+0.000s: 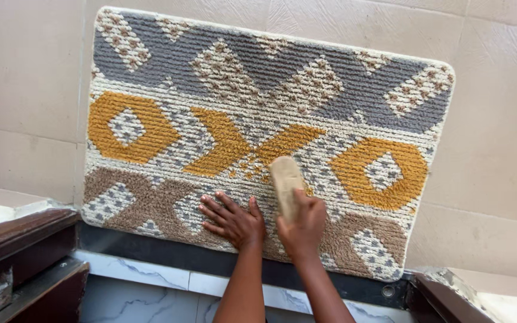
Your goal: The person scrubs a patterned rug using a brush, moving it back and forth across the surface while holding the rug steady with their other hand.
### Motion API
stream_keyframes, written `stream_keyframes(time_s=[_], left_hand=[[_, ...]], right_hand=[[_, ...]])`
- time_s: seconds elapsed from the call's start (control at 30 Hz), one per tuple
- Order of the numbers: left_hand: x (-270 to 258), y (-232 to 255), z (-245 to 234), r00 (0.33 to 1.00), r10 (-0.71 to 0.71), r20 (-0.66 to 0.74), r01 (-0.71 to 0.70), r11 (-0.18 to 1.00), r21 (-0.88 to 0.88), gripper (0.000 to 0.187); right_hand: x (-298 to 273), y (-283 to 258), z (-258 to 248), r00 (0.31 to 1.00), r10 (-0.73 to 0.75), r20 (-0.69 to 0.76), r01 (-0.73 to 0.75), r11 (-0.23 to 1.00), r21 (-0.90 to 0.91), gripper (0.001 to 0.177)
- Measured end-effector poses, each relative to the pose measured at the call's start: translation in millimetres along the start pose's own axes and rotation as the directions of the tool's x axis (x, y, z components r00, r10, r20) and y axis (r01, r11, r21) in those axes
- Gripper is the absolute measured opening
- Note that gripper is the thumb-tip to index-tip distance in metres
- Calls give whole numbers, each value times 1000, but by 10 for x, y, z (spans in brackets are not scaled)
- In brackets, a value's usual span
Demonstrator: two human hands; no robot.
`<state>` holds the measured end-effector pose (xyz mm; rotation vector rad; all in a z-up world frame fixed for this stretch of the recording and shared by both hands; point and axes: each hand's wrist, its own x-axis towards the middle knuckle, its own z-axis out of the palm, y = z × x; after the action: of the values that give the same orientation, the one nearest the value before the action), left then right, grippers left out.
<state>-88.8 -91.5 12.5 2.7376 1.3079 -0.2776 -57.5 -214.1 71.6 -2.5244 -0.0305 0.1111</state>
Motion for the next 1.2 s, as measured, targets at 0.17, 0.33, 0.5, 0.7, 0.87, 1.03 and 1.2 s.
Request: stream_keyframes(time_s=[0.17,0.33,0.5,0.7,0.87,1.03,1.2], left_hand=[[7,-9,14,1000,13,-18,-13,1000,2,90],[-5,-33,56,999,25,-20,-25,1000,16,93],[3,-55,86,999,33,-1,-33,999,13,94],[-3,-47,65,1000,18,14,-18,1000,11,94],[15,-7,53,999,-12,30,13,1000,-5,94],[14,-32,84,1000,14,-9,-14,1000,6,94],[7,-53,97,999,-9,38,7,999,37,95]], right_hand=[[-55,474,59,988,-153,23,155,979,-135,81],[19,1538,-523,975,149,-166,-206,885,-417,71],[-34,1873,-1045,850,279,-447,-462,803,-378,71],[83,857,-289,960,99,-263,-136,983,-125,81],[164,74,242,976,-218,-16,217,975,-39,77],[349,667,162,987,-146,-66,136,981,-140,76],[439,1698,-574,968,84,-237,-163,926,-341,69]])
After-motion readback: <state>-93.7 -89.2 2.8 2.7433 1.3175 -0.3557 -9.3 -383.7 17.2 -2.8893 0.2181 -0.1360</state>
